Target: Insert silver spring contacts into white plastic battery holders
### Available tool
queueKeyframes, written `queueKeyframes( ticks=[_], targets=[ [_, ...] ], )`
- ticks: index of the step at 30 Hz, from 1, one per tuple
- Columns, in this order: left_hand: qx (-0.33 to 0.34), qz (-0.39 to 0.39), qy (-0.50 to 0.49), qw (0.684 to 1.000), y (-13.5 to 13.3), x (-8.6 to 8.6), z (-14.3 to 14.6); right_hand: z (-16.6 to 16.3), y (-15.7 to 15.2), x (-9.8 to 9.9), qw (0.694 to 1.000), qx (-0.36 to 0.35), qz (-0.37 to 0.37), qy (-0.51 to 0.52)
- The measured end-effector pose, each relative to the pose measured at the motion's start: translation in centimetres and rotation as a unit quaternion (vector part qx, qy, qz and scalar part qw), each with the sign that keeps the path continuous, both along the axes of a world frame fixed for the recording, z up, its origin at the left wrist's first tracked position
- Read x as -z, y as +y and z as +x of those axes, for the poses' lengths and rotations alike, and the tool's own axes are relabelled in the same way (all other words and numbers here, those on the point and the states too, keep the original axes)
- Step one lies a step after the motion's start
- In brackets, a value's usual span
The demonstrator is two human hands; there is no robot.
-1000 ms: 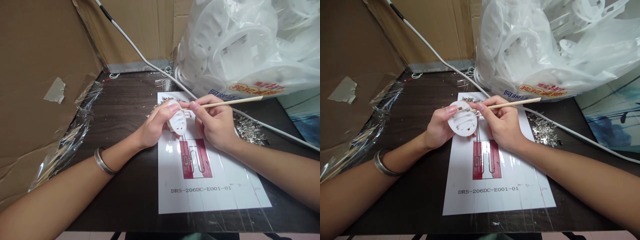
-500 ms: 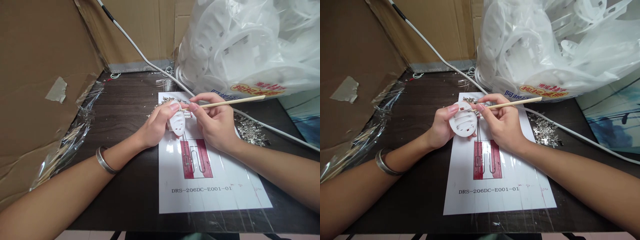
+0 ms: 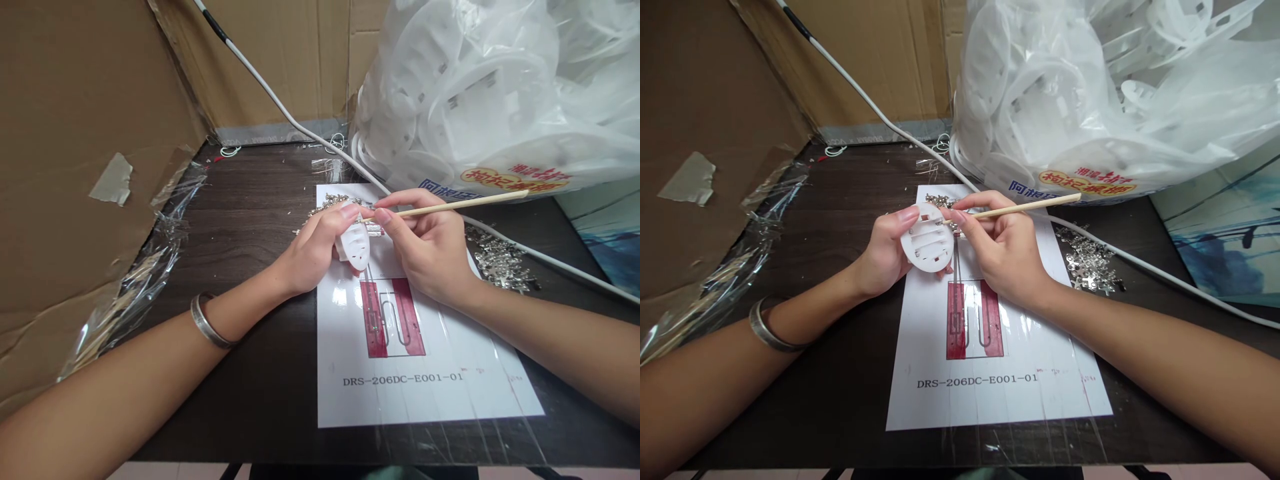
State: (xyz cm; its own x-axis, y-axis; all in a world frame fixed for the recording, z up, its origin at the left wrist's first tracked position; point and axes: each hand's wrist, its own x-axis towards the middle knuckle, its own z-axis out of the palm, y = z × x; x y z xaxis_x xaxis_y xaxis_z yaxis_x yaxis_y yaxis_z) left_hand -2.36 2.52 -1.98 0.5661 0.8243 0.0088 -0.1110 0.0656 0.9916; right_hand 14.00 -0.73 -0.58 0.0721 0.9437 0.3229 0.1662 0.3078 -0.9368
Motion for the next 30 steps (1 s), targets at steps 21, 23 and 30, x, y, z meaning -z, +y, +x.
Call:
queueKeyframes(
  ticks=[21,23,30],
  targets=[
    [0.004,-0.006,-0.014,1.000,0.13,-0.16,0.29,0.08,-0.05,0.16,0.999,-0.010,-0.016,0.031],
    [0.003,-0.007,-0.016,1.000,0.11,-0.21,0.38,0.08,-0.07,0.07,0.999,-0.010,-0.028,0.019],
    [-0.004,-0.028,-0.004,1.000,0.19,-0.16,0.37,0.09,0.12,0.04,0.999,0.010,0.025,-0.034]
  ],
)
